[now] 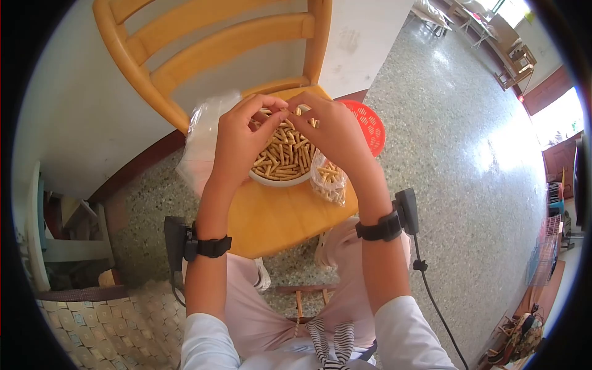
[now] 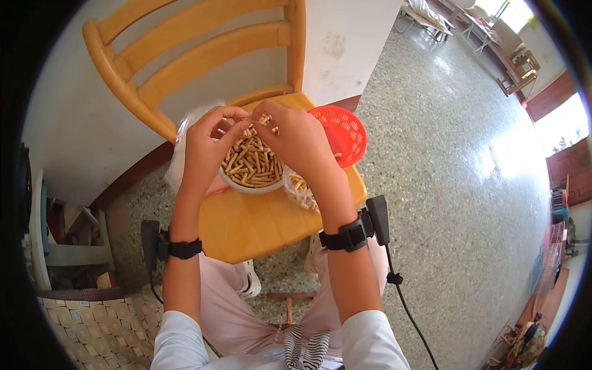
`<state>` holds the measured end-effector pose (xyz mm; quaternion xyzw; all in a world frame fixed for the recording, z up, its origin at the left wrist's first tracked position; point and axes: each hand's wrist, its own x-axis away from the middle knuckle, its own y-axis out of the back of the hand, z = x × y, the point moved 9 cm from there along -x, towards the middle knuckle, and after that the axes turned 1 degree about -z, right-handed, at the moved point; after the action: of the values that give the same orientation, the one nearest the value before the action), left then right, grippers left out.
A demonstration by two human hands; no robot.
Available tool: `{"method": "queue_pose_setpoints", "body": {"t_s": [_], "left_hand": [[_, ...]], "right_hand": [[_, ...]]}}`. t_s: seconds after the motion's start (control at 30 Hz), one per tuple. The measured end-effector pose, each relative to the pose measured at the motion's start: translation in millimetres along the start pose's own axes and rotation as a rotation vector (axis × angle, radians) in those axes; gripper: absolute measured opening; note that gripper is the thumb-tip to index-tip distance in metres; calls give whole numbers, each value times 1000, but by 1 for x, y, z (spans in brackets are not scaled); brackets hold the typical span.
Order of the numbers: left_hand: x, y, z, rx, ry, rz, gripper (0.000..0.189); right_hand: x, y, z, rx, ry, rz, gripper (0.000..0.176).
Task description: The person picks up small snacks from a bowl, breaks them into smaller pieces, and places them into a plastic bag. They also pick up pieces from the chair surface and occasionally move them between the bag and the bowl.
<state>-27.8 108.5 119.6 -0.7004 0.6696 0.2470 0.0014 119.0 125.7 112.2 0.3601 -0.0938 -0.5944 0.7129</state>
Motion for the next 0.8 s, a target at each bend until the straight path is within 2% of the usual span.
{"method": "queue_pose_setpoints", "body": {"t_s": [0.13, 0.3, 0.4, 0.5, 0.7, 0.8], "left_hand": [[3, 3, -1, 3, 6, 0, 13], [5, -8, -9, 104, -41, 97, 14], [4, -8, -21, 45, -142, 66, 15], [2, -5, -20, 51, -145, 11, 15], [1, 5, -4, 98, -48, -151, 15], [1, -3, 1, 70, 10, -55, 16]], "right_hand": [[13, 5, 8, -21, 18, -23, 19], [18, 17, 15, 22, -7, -40, 16], [15, 18, 16, -11, 42, -94, 15], [10, 20, 18, -54, 86, -118, 15], [9, 34, 19, -117, 41, -178, 17], [10, 42, 20, -152, 76, -227, 18]]}}
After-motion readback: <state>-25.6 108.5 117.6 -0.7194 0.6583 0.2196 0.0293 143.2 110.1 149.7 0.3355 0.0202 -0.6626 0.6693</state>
